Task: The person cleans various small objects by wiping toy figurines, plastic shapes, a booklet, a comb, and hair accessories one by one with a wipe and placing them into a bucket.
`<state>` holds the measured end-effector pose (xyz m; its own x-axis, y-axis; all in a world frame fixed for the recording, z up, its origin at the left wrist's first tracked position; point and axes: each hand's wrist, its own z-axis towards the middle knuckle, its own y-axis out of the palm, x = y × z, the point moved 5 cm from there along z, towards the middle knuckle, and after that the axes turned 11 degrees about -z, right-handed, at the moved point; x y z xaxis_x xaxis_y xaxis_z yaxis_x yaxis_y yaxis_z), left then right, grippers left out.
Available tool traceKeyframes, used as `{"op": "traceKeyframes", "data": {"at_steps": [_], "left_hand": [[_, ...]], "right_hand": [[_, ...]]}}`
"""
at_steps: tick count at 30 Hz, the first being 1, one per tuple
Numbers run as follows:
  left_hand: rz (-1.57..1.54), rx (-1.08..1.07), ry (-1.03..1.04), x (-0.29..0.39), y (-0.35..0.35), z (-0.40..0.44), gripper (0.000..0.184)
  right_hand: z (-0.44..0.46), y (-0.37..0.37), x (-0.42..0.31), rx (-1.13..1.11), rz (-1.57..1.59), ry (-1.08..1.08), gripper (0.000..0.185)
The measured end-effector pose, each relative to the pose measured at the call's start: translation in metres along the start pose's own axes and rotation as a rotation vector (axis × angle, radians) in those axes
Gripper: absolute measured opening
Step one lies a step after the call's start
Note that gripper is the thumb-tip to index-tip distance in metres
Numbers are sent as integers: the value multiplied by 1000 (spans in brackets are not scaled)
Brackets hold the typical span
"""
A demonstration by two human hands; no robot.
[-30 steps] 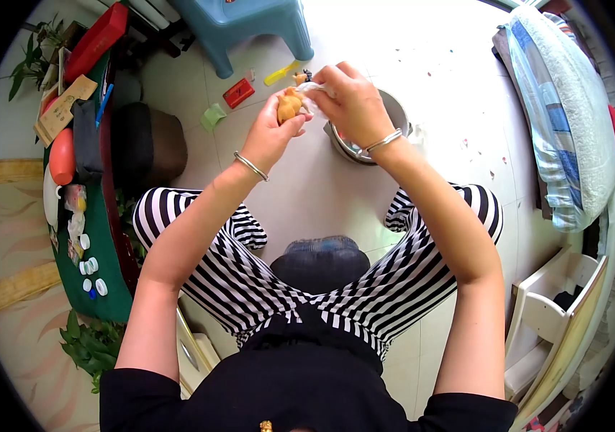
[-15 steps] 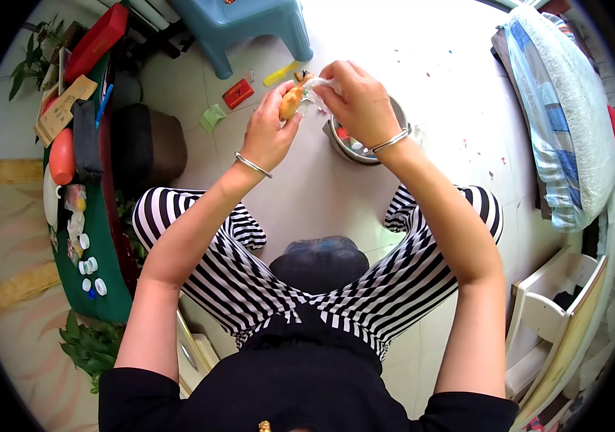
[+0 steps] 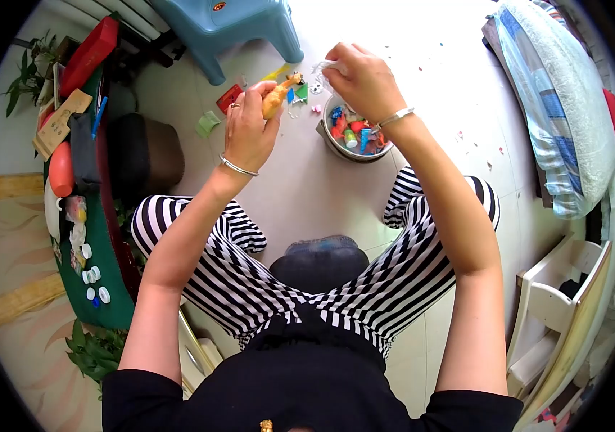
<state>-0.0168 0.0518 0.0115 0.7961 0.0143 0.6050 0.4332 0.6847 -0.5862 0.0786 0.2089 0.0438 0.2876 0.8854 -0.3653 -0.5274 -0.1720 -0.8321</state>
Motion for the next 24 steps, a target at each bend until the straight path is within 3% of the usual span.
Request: {"op": "traceKeyframes", "data": {"at_steps": [2, 4, 5, 9, 10, 12, 14, 16, 18, 20, 21, 24], "left_hand": [[-48, 1, -14, -7, 3, -2, 29], [-102, -19, -26, -8, 9, -4, 29], [-96, -66, -61, -8, 13, -4, 28], [-74, -100, -54, -6, 14, 0, 28], [-75, -93, -59, -7, 14, -1, 28], [-56, -94, -34, -6, 14, -2, 29], [-103, -99, -95, -12, 17, -3, 32], [-148, -86, -153, -19, 20, -6, 34], [-393, -140, -317, -28, 31, -17, 41], [-460, -231, -356, -32, 45, -32, 51], [-493, -256, -369, -31, 52, -40, 54], [-567, -345, -396, -44, 83, -63, 62]], "right_hand": [[-6, -3, -12, 48, 50, -27, 16], [-18, -1, -46, -1, 266, -225, 14], [-22, 8, -48, -33, 152, -298, 15], [-15, 1, -28, -3, 81, -122, 14], [-17, 3, -34, -9, 80, -129, 14], [-31, 13, -55, -58, 218, -365, 13], [-41, 25, -48, -157, 203, -334, 12], [-42, 41, -20, -298, 71, -194, 11], [-48, 52, -12, -318, 119, -111, 13], [-68, 77, 2, -323, 586, 275, 20], [-77, 83, 0, -437, 781, 348, 29], [-103, 110, 15, -539, 864, 565, 31]]}}
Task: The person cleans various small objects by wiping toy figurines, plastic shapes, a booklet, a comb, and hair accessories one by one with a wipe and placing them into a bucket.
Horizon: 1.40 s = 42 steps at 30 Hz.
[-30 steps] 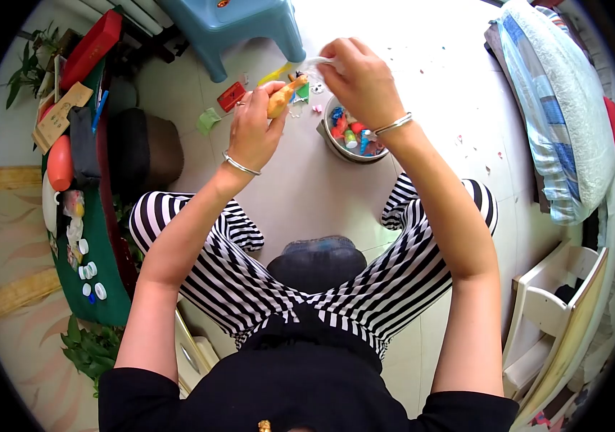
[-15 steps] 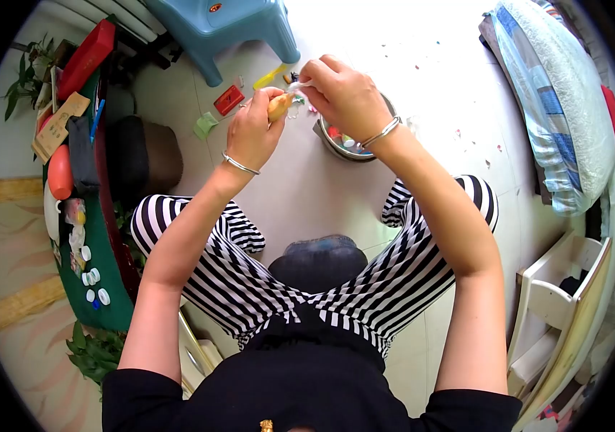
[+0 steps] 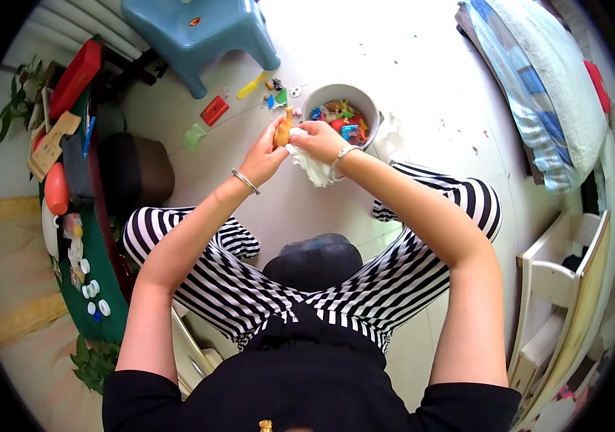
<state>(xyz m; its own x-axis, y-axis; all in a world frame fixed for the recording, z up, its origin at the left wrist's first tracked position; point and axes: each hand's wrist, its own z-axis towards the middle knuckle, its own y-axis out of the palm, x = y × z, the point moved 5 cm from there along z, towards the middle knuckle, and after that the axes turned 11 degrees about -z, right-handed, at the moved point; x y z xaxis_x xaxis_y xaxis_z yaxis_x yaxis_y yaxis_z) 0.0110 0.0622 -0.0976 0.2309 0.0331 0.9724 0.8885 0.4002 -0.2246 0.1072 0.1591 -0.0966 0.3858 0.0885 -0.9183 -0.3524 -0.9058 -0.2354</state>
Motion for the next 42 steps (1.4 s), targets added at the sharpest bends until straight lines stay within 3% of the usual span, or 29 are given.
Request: {"op": "traceKeyframes", "data": {"at_steps": [2, 5, 8, 9, 10, 16, 20, 23, 27, 30, 34, 42], "left_hand": [[-121, -23, -139, -35, 13, 3, 61], [-227, -76, -320, -96, 33, 14, 61], [-416, -94, -446, -64, 52, 32, 60], [-629, -59, -493, -76, 62, 42, 60], [-645, -10, -556, -94, 70, 52, 57], [-568, 38, -511, -132, 117, 92, 49], [-214, 51, -371, -173, 119, 105, 51], [-248, 127, -335, -151, 93, 101, 49], [-297, 319, -245, -155, 36, 94, 29], [-332, 427, -270, -177, -11, 92, 25], [-217, 577, -280, -213, -67, 90, 22], [-32, 561, -442, -298, -111, 127, 20]], "right_hand": [[5, 6, 28, 12, 164, 189, 30], [10, 6, 63, 102, 281, 259, 27], [18, -4, 89, 185, 396, 282, 25], [20, -12, 99, 247, 443, 284, 25], [23, -19, 105, 277, 483, 270, 26], [46, -58, 162, 498, 361, 312, 24], [53, -62, 179, 643, 393, 331, 27], [66, -53, 174, 739, 260, 190, 26], [95, -15, 127, 633, 161, 91, 23], [136, 20, 113, 567, 254, 64, 24], [186, 47, 109, 461, 248, 122, 21], [281, 67, 174, 424, 260, 324, 17]]}}
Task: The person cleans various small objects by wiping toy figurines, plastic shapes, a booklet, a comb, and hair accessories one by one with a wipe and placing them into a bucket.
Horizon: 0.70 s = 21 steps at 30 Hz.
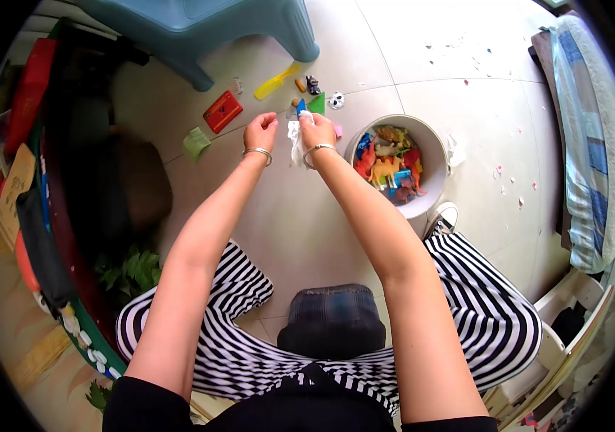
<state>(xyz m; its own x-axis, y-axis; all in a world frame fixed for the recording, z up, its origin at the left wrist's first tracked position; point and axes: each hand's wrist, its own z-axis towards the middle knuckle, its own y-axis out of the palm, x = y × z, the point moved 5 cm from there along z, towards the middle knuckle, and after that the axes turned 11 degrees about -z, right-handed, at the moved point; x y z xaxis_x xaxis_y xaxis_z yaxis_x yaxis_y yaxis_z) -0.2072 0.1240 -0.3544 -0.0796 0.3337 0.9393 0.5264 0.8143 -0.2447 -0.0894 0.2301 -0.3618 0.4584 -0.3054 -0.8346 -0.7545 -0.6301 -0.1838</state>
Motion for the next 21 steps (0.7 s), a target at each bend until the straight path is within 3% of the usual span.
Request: {"op": "traceKeyframes", "data": {"at_steps": [2, 6, 8, 12, 20, 21], "left_hand": [[122, -36, 59, -10, 11, 22, 24], [254, -87, 114, -26, 40, 57, 26], [346, -109, 142, -28, 54, 66, 27], [534, -149, 142, -20, 65, 70, 26], [627, -209, 114, -27, 48, 34, 20], [422, -213, -18, -33, 41, 27, 20]], "right_hand": [[27, 7, 15, -3, 10, 51, 25], [62, 24, 28, -17, -12, 57, 24], [70, 32, 28, -32, 137, 91, 25], [89, 38, 44, -13, 48, 75, 26], [47, 33, 53, -40, -76, 168, 25], [35, 32, 46, -95, -29, 160, 24]]}}
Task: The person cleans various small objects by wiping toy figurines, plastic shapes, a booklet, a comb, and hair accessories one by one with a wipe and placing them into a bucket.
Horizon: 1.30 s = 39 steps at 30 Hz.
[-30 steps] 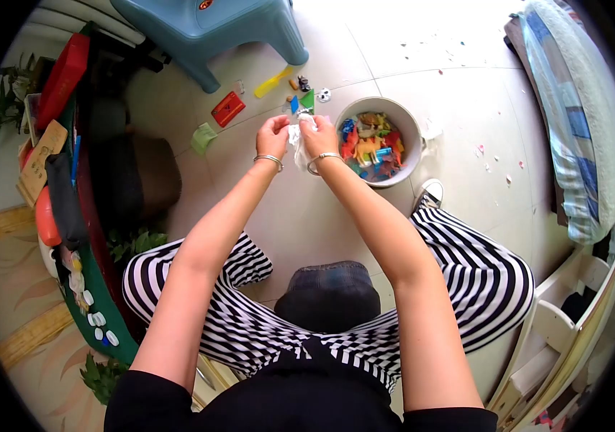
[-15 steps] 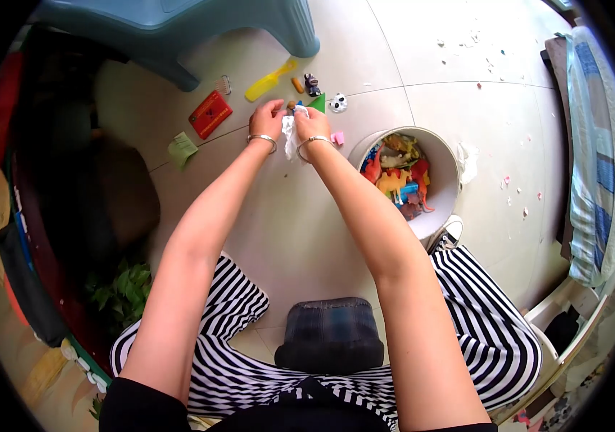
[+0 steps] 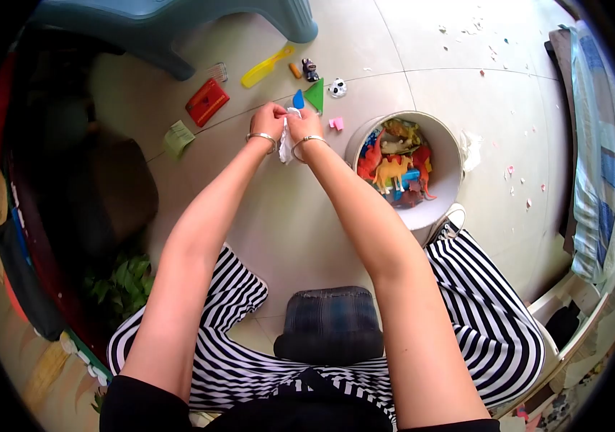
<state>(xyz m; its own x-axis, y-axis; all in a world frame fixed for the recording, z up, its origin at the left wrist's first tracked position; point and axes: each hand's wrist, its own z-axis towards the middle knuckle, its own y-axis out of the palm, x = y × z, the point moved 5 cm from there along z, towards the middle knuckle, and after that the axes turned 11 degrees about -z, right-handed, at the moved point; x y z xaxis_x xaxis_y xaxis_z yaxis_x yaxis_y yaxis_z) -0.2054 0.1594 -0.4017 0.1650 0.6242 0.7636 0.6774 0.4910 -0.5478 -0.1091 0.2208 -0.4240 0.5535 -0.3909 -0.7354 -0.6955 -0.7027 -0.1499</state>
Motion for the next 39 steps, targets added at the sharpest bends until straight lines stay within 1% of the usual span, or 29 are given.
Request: {"op": "traceKeyframes", "data": {"at_steps": [1, 2, 3, 5, 6, 7, 9, 10, 11, 13, 14, 15, 17, 19, 20, 21, 22, 23, 25, 26, 27, 29, 30, 34, 36, 37, 38, 39], "left_hand": [[-217, -27, -101, -10, 0, -8, 19], [-308, -46, -70, -15, -2, -17, 15], [-304, -39, -57, -3, -10, -31, 15], [-1000, -39, -423, 10, -17, -75, 11], [-1091, -9, -420, 20, -24, -91, 10], [-1215, -44, -414, 33, -29, -106, 10], [-1381, -76, -381, 58, -39, -136, 8], [-1382, -81, -361, 70, -43, -151, 8], [-1392, -133, -320, 84, -45, -164, 9], [-1398, -199, -264, 111, -47, -187, 10], [-1413, -205, -218, 123, -48, -198, 11], [-1428, -210, -169, 135, -49, -208, 12], [-1408, -246, -148, 150, -52, -226, 14], [-1301, -310, -95, 166, -57, -244, 15], [-1300, -313, -84, 171, -60, -251, 15], [-1370, -361, -100, 179, -63, -261, 16], [-1437, -411, -116, 184, -64, -268, 17], [-1434, -413, -107, 186, -66, -272, 17], [-1551, -482, -103, 187, -63, -280, 17], [-1548, -487, -101, 186, -62, -283, 17], [-1562, -525, -110, 185, -61, -286, 17], [-1574, -564, -118, 184, -59, -291, 18], [-1563, -550, -89, 183, -60, -294, 18], [-1525, -486, -46, 181, -63, -304, 21], [-1466, -495, -32, 182, -62, -307, 21], [-1407, -502, -18, 181, -61, -309, 21], [-1408, -502, -24, 181, -60, -309, 21], [-1508, -531, -54, 185, -59, -310, 21]], "right_hand": [[-15, 0, -7, -60, 43, -14, 23], [-31, -3, -14, -63, 46, -47, 22], [-48, -8, -24, -64, 51, -61, 22], [-84, -15, -39, -178, 172, -52, 22], [-99, -23, -47, -147, 196, -115, 22], [-115, -30, -52, -151, 199, -131, 22], [-147, -48, -61, -117, 373, -101, 22], [-162, -56, -68, -100, 404, -147, 21], [-174, -61, -72, -95, 407, -164, 21], [-191, -72, -79, -68, 118, -388, 24], [-192, -80, -79, 90, -103, -559, 28], [-208, -88, -87, 101, -101, -571, 28], [-246, -105, -111, 261, -380, -640, 31], [-261, -114, -117, 242, -327, -658, 32], [-262, -116, -111, 66, 0, -487, 32], [-271, -114, -109, -113, 321, -305, 33], [-294, -120, -115, -164, 413, -198, 31], [-299, -120, -114, -164, 415, -206, 31], [-314, -122, -120, -131, 341, -407, 28], [-325, -125, -124, -87, 94, -581, 27], [-329, -125, -121, -82, 96, -583, 27], [-345, -133, -126, 274, -303, -783, 26], [-350, -136, -127, 313, -326, -772, 26], [-366, -137, -124, 308, -332, -802, 24], [-369, -136, -122, 374, -525, -875, 21], [-367, -136, -118, 372, -526, -871, 21], [-366, -139, -117, 403, -435, -928, 19], [-366, -142, -116, 435, -344, -982, 18]]}}
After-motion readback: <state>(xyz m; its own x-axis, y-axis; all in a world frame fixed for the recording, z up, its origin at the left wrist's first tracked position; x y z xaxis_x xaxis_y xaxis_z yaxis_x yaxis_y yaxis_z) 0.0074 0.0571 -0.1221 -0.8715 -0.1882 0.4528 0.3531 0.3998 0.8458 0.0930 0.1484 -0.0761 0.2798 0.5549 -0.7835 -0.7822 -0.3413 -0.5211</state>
